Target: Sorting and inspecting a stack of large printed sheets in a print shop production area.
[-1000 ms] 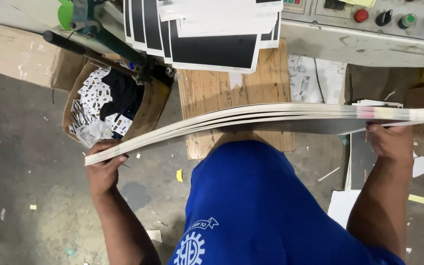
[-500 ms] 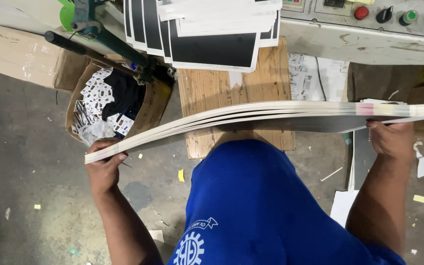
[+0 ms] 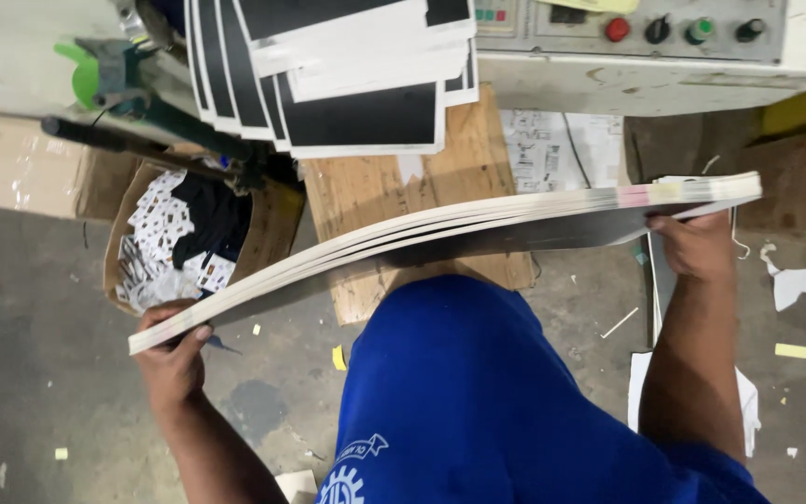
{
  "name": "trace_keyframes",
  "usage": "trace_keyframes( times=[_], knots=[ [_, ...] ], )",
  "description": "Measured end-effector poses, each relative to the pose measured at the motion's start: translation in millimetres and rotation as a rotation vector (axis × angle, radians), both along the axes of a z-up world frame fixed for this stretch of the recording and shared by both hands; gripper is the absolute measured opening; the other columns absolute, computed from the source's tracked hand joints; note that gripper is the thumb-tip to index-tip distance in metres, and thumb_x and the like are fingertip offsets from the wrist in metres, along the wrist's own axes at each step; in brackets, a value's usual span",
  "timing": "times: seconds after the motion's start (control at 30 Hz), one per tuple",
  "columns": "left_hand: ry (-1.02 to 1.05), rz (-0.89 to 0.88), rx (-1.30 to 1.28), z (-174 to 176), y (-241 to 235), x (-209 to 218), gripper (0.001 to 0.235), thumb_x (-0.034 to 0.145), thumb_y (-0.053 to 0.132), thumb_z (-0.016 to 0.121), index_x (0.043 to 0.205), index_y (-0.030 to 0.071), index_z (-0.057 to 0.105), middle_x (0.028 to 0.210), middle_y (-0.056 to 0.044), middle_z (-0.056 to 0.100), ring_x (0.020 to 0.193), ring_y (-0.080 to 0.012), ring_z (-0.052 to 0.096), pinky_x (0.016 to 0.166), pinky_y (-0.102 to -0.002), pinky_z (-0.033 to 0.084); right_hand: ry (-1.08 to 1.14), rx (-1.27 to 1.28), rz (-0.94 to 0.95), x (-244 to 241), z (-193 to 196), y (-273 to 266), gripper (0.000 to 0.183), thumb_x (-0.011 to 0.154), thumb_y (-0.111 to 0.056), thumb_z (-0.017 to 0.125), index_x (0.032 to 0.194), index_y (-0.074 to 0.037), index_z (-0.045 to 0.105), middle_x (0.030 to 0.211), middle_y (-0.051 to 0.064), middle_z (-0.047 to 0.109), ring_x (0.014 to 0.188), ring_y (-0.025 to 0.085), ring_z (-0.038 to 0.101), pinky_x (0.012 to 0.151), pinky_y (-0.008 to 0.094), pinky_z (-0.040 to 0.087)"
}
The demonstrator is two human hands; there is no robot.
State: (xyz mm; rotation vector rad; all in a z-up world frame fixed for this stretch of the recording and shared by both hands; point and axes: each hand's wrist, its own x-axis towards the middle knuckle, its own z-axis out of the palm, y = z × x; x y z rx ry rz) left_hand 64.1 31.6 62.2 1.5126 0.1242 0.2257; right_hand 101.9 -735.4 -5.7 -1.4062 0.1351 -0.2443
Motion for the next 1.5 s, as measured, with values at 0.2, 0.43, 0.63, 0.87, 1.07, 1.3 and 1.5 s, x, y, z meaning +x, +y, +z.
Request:
trace_keyframes(
  times=[0.2,0.43,0.63,0.87,1.07,1.3,1.5],
  knots=[
    [-0.03,-0.003,0.015,2.0,-0.2,-1.7,0.045,0.078,-0.001,0.077,0.118,0.001,0.057,0.118,-0.012,0.068,0.1,-0.0184,0.065,0.091,-0.027,0.055,-0.024,-0.027,-0.121,-7.7,-8.6,-2.8,0.054,0.085,0.002,0.074,0.135,-0.007,0.055,0.123,0.004,0.067,0.107,0.013,0.067,0.103,0.024,0.055],
    [-0.059,0.043,0.055,11.5,-16.3,8.4,0.048,0.08,0.006,0.079,0.122,-0.002,0.058,0.118,-0.011,0.067,0.1,-0.0176,0.064,0.092,-0.026,0.054,-0.045,-0.036,-0.221,-5.0,8.3,17.5,0.061,0.084,0.004,0.072,0.14,-0.006,0.051,0.126,0.005,0.065,0.111,0.016,0.066,0.104,0.025,0.055],
    [-0.093,0.162,0.118,34.4,-42.4,25.0,0.051,0.082,0.012,0.081,0.125,-0.004,0.058,0.118,-0.01,0.067,0.101,-0.017,0.063,0.093,-0.025,0.054,-0.07,-0.009,-0.221,1.1,15.7,27.6,0.066,0.082,0.006,0.071,0.144,-0.005,0.049,0.128,0.006,0.064,0.114,0.017,0.066,0.106,0.026,0.054],
    [0.011,0.032,0.121,20.5,-25.7,29.9,0.076,0.071,0.0,0.065,0.143,0.007,0.042,0.128,-0.015,0.062,0.117,-0.0281,0.06,0.106,-0.038,0.049,0.132,-0.195,-0.016,5.7,4.2,15.5,0.056,0.085,-0.012,0.078,0.135,-0.005,0.054,0.124,0.006,0.064,0.108,0.016,0.064,0.098,0.026,0.053],
    [0.108,0.149,0.325,39.0,-49.1,38.4,0.028,0.087,-0.004,0.075,0.112,-0.012,0.064,0.104,-0.014,0.07,0.085,-0.0203,0.062,0.078,-0.029,0.052,0.169,-0.246,-0.069,20.2,4.7,25.3,0.039,0.091,0.01,0.069,0.127,0.001,0.057,0.121,0.007,0.064,0.096,0.015,0.061,0.087,0.023,0.051],
    [0.001,0.34,0.296,14.4,-62.9,39.6,0.059,0.083,-0.004,0.079,0.136,-0.003,0.052,0.127,-0.015,0.067,0.11,-0.0233,0.065,0.1,-0.034,0.052,0.151,-0.778,-0.137,11.7,-68.1,-43.4,0.021,0.108,0.001,0.086,0.113,0.004,0.066,0.101,0.014,0.066,0.076,0.021,0.058,0.069,0.032,0.049],
    [-0.078,0.295,0.128,5.0,-67.1,38.2,0.082,0.083,-0.011,0.075,0.155,0.0,0.036,0.154,-0.016,0.052,0.139,-0.0249,0.053,0.118,-0.036,0.041,0.373,-0.848,-0.246,15.3,-105.5,-46.1,0.037,0.133,-0.039,0.069,0.137,-0.002,0.065,0.12,0.025,0.066,0.098,0.038,0.065,0.076,0.052,0.051]
  ],
)
